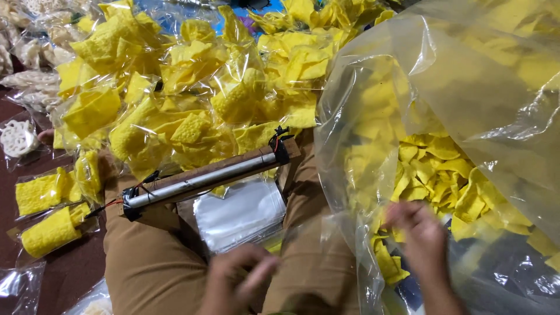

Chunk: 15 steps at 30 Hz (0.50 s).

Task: Manually placing individual yellow snacks into plastic bags and sealing them with a heat sealer while sitting on the floor.

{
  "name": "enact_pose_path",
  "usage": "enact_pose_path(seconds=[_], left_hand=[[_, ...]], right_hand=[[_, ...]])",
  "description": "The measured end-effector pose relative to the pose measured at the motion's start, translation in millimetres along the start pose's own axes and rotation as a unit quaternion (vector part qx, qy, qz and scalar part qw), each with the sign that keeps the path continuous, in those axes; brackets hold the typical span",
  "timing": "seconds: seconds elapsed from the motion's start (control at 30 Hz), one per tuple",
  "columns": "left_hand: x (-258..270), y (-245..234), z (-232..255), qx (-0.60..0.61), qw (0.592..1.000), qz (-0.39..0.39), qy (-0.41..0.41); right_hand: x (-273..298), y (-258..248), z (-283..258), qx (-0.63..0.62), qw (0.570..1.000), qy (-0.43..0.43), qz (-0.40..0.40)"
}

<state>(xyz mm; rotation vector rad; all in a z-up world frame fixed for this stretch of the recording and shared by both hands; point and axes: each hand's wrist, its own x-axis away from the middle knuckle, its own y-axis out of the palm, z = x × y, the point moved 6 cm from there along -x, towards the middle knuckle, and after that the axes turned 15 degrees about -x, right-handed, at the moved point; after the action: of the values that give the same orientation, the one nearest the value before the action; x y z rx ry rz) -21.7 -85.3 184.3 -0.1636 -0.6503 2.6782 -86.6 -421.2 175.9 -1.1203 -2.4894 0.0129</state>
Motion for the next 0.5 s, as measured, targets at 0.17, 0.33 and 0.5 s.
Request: enact_pose_path(seconds=[0.17,0.33,0.5], left_hand=[[13,-30,-60,0.147,0.979,0.072,-0.119],[31,-26,-94,-0.083,0.985,-0.005,-0.150],[65,7,-198,-0.282,0.905,-0.262,-0.182]], right_hand=[[-173,-53,98,0.045,0.994,-0.092,0.030],[-215,-52,144,0.028,0.997,-0.026,0.066],[-186,-61,90,0.083,0.988,-0.037,0.127]])
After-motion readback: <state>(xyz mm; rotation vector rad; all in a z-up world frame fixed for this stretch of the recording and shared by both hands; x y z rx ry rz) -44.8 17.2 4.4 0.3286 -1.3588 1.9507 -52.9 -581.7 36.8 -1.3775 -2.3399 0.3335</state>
